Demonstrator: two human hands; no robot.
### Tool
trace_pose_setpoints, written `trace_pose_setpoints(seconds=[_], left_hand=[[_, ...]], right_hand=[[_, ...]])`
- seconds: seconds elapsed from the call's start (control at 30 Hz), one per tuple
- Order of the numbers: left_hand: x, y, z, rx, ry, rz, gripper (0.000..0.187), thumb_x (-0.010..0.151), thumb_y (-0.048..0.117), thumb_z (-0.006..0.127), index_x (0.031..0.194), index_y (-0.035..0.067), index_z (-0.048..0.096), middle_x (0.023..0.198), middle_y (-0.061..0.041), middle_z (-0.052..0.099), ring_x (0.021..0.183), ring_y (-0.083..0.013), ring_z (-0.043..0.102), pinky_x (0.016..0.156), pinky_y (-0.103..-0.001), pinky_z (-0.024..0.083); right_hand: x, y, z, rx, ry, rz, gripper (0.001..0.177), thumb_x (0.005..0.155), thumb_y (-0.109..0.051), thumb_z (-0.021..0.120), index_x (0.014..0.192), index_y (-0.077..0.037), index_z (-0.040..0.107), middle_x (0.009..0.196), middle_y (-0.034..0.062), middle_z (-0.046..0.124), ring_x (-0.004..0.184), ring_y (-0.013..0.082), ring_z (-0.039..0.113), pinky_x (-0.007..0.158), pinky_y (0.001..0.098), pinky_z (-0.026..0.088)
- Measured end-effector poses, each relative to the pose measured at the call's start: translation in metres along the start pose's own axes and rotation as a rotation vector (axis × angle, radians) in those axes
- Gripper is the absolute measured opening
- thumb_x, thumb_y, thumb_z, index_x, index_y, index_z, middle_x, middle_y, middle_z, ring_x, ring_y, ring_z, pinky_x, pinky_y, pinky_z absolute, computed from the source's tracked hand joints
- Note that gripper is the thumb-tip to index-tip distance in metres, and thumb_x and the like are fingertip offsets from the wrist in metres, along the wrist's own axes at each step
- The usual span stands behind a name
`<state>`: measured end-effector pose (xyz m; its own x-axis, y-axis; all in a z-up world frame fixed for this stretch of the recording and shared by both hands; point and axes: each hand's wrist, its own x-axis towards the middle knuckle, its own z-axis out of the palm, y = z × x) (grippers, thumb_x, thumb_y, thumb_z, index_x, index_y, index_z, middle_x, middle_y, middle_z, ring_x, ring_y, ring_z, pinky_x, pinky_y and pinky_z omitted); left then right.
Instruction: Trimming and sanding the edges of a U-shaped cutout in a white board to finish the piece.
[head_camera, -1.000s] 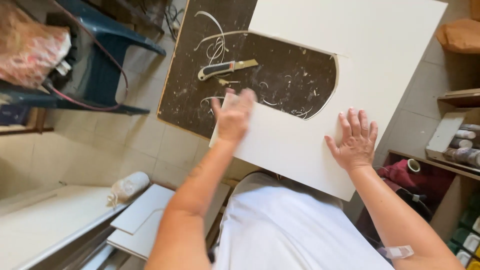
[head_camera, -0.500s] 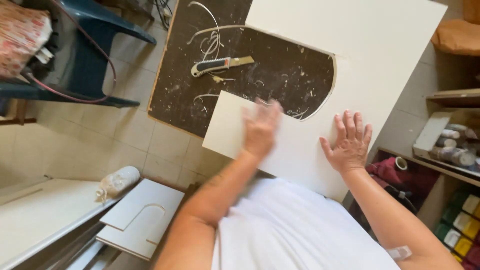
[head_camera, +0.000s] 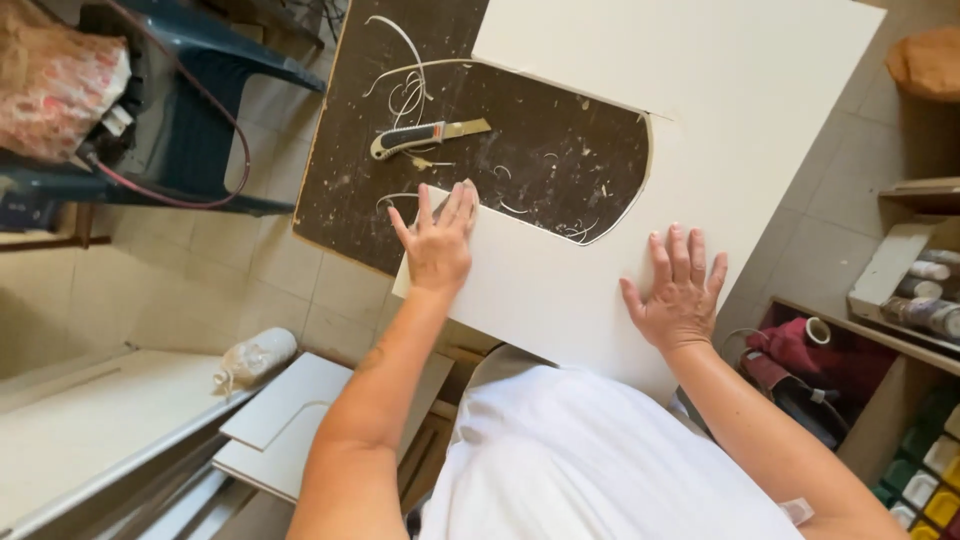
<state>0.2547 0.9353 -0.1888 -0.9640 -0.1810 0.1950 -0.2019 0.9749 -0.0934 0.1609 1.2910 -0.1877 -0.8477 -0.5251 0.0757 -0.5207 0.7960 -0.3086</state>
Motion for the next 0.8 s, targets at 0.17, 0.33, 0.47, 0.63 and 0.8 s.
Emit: trace_pose_setpoints(seconds=[0.17, 0.33, 0.47, 0.63, 0.8], left_hand=[[-0.017, 0.108, -0.024, -0.184, -0.098, 0.125, 0.07, 0.093, 0.014, 0.056, 0.161, 0.031, 0.047, 0.172, 0.009, 0.039, 0.16, -0.0372, 0.03, 0.114, -0.08, 0.025], [-0.007, 0.008, -0.017, 0.023, -0.069, -0.014, 0.067, 0.1, 0.014, 0.053, 0.164, 0.032, 0.043, 0.17, 0.008, 0.042, 0.158, -0.0367, 0.031, 0.113, -0.085, 0.014], [-0.018, 0.123, -0.025, -0.247, -0.07, 0.113, 0.07, 0.093, 0.012, 0.056, 0.16, 0.027, 0.048, 0.17, 0.006, 0.043, 0.158, -0.0381, 0.035, 0.116, -0.081, 0.022], [0.004, 0.021, -0.02, 0.031, -0.014, 0.049, 0.065, 0.094, 0.013, 0.056, 0.156, 0.032, 0.053, 0.162, 0.008, 0.053, 0.152, -0.0354, 0.043, 0.111, -0.083, 0.023], [0.003, 0.103, -0.029, -0.201, -0.052, 0.122, 0.062, 0.09, 0.008, 0.056, 0.149, 0.026, 0.061, 0.161, 0.002, 0.055, 0.156, -0.0358, 0.04, 0.112, -0.08, 0.029]], right_hand=[[0.0, -0.002, -0.002, 0.022, -0.012, 0.007, 0.08, 0.095, -0.054, 0.059, 0.162, -0.015, 0.041, 0.168, 0.018, 0.034, 0.161, 0.0414, 0.019, 0.121, 0.0742, 0.011], [0.0, 0.0, 0.0, 0.032, -0.008, -0.011, 0.079, 0.096, -0.054, 0.056, 0.162, -0.012, 0.042, 0.168, 0.0206, 0.034, 0.16, 0.0434, 0.02, 0.12, 0.0747, 0.011], [-0.003, -0.001, -0.004, 0.031, -0.029, 0.009, 0.077, 0.097, -0.053, 0.057, 0.162, -0.014, 0.041, 0.169, 0.0187, 0.033, 0.162, 0.0413, 0.017, 0.122, 0.0733, 0.007], [0.005, -0.001, -0.001, 0.032, -0.009, -0.012, 0.079, 0.097, -0.054, 0.057, 0.162, -0.013, 0.041, 0.168, 0.0196, 0.033, 0.161, 0.0425, 0.018, 0.121, 0.0743, 0.01], [0.003, -0.001, -0.005, 0.028, -0.01, -0.019, 0.078, 0.097, -0.054, 0.057, 0.162, -0.012, 0.041, 0.167, 0.0196, 0.033, 0.16, 0.0424, 0.018, 0.12, 0.0739, 0.011]])
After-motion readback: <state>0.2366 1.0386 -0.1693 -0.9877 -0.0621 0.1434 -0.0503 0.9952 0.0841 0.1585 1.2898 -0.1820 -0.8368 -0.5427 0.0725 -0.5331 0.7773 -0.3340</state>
